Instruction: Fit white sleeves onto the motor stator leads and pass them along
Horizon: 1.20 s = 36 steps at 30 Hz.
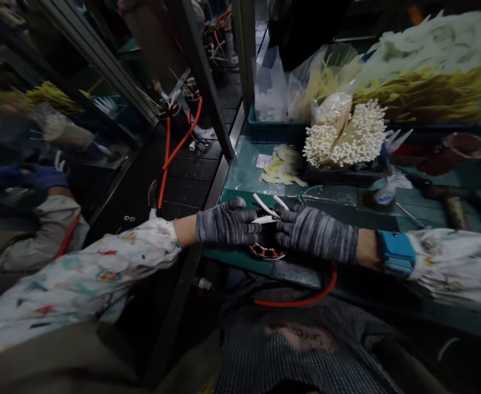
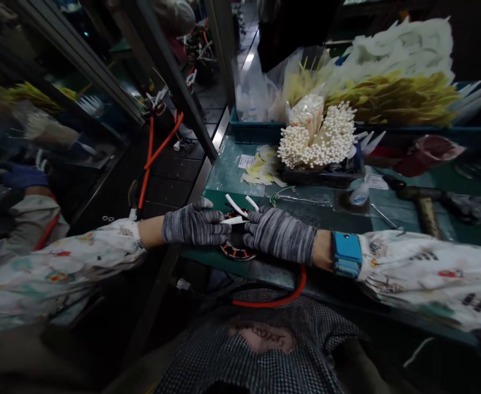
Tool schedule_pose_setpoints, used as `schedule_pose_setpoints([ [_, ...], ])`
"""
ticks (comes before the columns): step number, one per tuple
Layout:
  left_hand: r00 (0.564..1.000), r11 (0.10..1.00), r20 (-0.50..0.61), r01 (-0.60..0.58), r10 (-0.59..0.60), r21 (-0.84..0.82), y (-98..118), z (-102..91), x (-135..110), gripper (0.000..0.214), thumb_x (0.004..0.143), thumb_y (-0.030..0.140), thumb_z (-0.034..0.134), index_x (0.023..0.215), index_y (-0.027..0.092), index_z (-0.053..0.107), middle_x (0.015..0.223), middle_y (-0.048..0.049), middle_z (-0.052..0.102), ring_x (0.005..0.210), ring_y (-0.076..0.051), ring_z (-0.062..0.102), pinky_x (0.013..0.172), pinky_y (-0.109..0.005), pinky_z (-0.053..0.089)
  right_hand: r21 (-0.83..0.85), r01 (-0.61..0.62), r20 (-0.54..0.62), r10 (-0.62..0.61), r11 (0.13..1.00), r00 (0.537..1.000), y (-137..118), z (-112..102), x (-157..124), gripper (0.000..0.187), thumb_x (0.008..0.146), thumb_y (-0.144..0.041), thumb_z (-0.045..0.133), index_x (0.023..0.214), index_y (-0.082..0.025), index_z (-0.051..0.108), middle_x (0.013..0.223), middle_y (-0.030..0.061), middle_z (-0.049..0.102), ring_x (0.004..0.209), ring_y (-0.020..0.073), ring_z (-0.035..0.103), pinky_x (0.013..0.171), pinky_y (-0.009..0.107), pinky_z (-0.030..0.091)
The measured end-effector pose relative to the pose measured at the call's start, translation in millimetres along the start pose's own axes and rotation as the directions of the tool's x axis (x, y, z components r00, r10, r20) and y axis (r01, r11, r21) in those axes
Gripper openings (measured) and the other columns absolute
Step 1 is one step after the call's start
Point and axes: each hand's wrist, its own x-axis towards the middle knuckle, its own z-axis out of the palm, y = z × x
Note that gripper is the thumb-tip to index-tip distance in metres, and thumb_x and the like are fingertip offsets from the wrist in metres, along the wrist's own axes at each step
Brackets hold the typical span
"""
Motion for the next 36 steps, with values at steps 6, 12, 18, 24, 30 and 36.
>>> schedule_pose_setpoints([
  [6, 0.969, 0.995, -0.226, -0.100, 0.099, 0.006, -14, 23.7, -15, 0.031, 0.106, 0.028, 0.057, 0.114, 0.048, 0.079, 0.136, 0.0115, 0.077, 0.128, -0.015, 0.067, 0.125, -0.037, 0.039, -0.187, 0.056, -0.186, -0.092, 0.981, 0.978, -15, 11, -55, 0.034, 0.104, -0.012, 0.056, 0.122, -0.034, 0.074, 0.130, 0.0001, 0.080, 0.102, 0.0206, 0.070, 0.085, 0.038, 0.055],
  [12, 0.886, 0.994, -0.450, -0.085, 0.108, 0.071, 8, -13.0, 18, 0.054, 0.098, 0.072, 0.061, 0.143, 0.042, 0.064, 0.139, 0.0010, 0.074, 0.131, -0.030, 0.061, 0.124, -0.052, 0.028, 0.270, -0.494, -0.564, 0.552, 0.826, 0.614, -67, 65, -97, 0.044, 0.104, -0.022, 0.063, 0.146, -0.033, 0.060, 0.139, 0.0089, 0.072, 0.120, 0.0278, 0.072, 0.099, 0.047, 0.062],
  [18, 0.932, 0.993, -0.361, 0.077, -0.040, 0.086, 38, -31.0, 69, 0.064, 0.089, 0.064, 0.076, 0.138, 0.024, 0.069, 0.134, -0.0134, 0.068, 0.129, -0.036, 0.058, 0.117, -0.058, 0.036, 0.413, -0.553, -0.499, 0.688, 0.723, 0.527, -63, 24, -118, 0.027, 0.104, -0.035, 0.064, 0.128, -0.028, 0.073, 0.112, 0.0055, 0.083, 0.096, 0.0249, 0.081, 0.087, 0.041, 0.068],
  [24, 0.889, 0.973, -0.432, 0.056, -0.151, -0.225, 26, -21.5, 88, 0.049, 0.101, 0.039, 0.069, 0.148, 0.025, 0.062, 0.120, -0.0091, 0.075, 0.115, -0.030, 0.068, 0.112, -0.051, 0.048, 0.061, -0.464, -0.558, 0.415, 0.884, 0.719, 9, -30, -91, 0.030, 0.106, -0.040, 0.061, 0.126, -0.025, 0.077, 0.112, 0.0073, 0.084, 0.098, 0.0276, 0.080, 0.091, 0.044, 0.066],
  [30, 0.890, 0.688, -0.352, -0.062, -0.290, -0.723, 7, -10.2, 96, 0.034, 0.100, 0.032, 0.068, 0.133, 0.022, 0.066, 0.122, -0.0047, 0.077, 0.109, -0.022, 0.073, 0.098, -0.035, 0.058, 0.033, -0.494, -0.654, 0.393, 0.869, 0.646, 11, 12, -86, 0.033, 0.104, -0.039, 0.061, 0.131, -0.023, 0.071, 0.119, 0.0134, 0.079, 0.110, 0.0329, 0.075, 0.099, 0.055, 0.062],
  [36, 0.888, 0.569, -0.336, -0.107, -0.315, -0.815, 11, -10.5, 92, 0.033, 0.094, 0.038, 0.073, 0.123, 0.023, 0.069, 0.117, -0.0039, 0.076, 0.106, -0.023, 0.072, 0.096, -0.035, 0.057, 0.445, -0.507, -0.672, 0.649, 0.738, 0.356, -67, 70, -100, 0.080, 0.088, -0.045, 0.081, 0.157, -0.027, 0.046, 0.136, 0.0134, 0.071, 0.124, 0.0330, 0.069, 0.108, 0.058, 0.058],
])
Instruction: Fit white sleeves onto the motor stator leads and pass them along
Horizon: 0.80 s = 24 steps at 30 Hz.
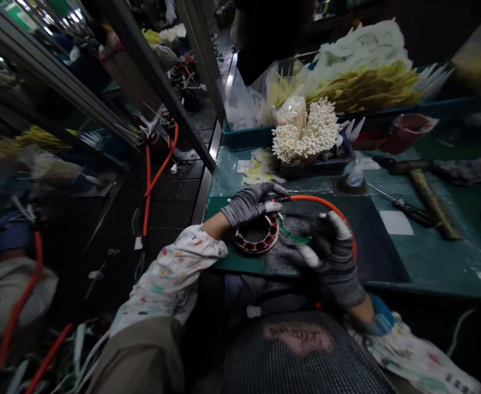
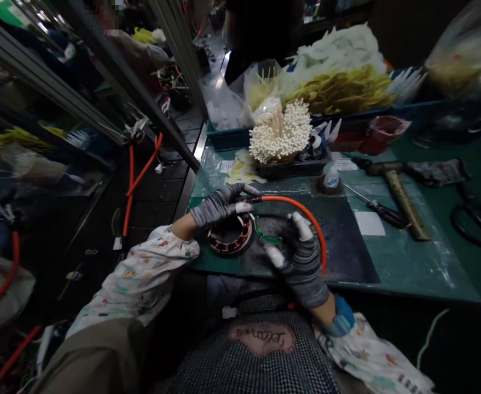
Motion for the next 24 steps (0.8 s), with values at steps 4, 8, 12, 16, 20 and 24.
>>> schedule_pose_setpoints([
  [4, 0.998, 0.994, 0.052, 0.028, -0.022, -0.110, -3, -2.4, 0, 0.040, 0.094, 0.041, 0.072, 0.128, 0.022, 0.065, 0.107, -0.0047, 0.076, 0.089, -0.020, 0.073, 0.084, -0.033, 0.059, 0.306, -0.450, 0.260, 0.381, 0.839, 0.887, -19, 11, -8, 0.042, 0.094, -0.047, 0.074, 0.128, -0.023, 0.068, 0.095, 0.0047, 0.078, 0.080, 0.0229, 0.076, 0.077, 0.043, 0.066],
  [8, 0.997, 0.991, 0.010, -0.072, 0.072, 0.116, 4, -2.3, -6, 0.049, 0.098, 0.038, 0.068, 0.143, 0.021, 0.059, 0.112, -0.0084, 0.077, 0.103, -0.026, 0.074, 0.094, -0.042, 0.060, 0.334, -0.192, 0.124, 0.159, 0.923, 0.980, -29, 0, 16, 0.008, 0.093, -0.033, 0.078, 0.097, -0.026, 0.076, 0.092, 0.0015, 0.078, 0.088, 0.0217, 0.076, 0.084, 0.038, 0.064],
  [12, 0.892, 0.737, -0.052, -0.336, 0.449, 0.586, 18, 8.4, -26, 0.035, 0.105, 0.034, 0.059, 0.137, 0.027, 0.070, 0.139, -0.0096, 0.072, 0.134, -0.029, 0.063, 0.120, -0.055, 0.043, 0.169, 0.168, 0.124, -0.190, 0.971, 0.974, -32, -19, 36, 0.016, 0.095, -0.021, 0.075, 0.109, -0.029, 0.075, 0.104, 0.0026, 0.080, 0.098, 0.0231, 0.077, 0.089, 0.039, 0.065],
  [16, 0.844, 0.623, -0.002, -0.395, 0.536, 0.675, 17, 34.7, -44, 0.051, 0.097, 0.066, 0.068, 0.128, 0.026, 0.075, 0.130, -0.0084, 0.078, 0.127, -0.032, 0.067, 0.123, -0.060, 0.040, 0.109, 0.244, 0.119, -0.256, 0.964, 0.959, -35, -22, 45, 0.015, 0.097, -0.024, 0.073, 0.112, -0.027, 0.075, 0.105, 0.0044, 0.082, 0.096, 0.0244, 0.079, 0.086, 0.041, 0.066],
  [20, 0.756, 0.714, -0.329, -0.249, 0.565, 0.654, 9, 70.7, -50, 0.051, 0.100, 0.063, 0.065, 0.127, 0.020, 0.072, 0.123, -0.0111, 0.080, 0.122, -0.027, 0.073, 0.116, -0.048, 0.054, 0.279, 0.043, -0.063, -0.027, 0.959, 0.998, -47, -5, 57, 0.009, 0.094, -0.030, 0.079, 0.098, -0.026, 0.073, 0.097, 0.0021, 0.082, 0.087, 0.0231, 0.078, 0.080, 0.040, 0.066],
  [24, 0.691, 0.708, -0.409, -0.211, 0.595, 0.674, 7, 79.6, -63, 0.038, 0.112, 0.042, 0.049, 0.128, 0.017, 0.072, 0.137, -0.0159, 0.075, 0.131, -0.027, 0.070, 0.114, -0.046, 0.057, 0.341, 0.007, -0.148, 0.046, 0.940, 0.988, -53, 23, 64, 0.005, 0.102, -0.030, 0.069, 0.099, -0.026, 0.068, 0.098, 0.0036, 0.077, 0.088, 0.0220, 0.075, 0.081, 0.041, 0.064],
])
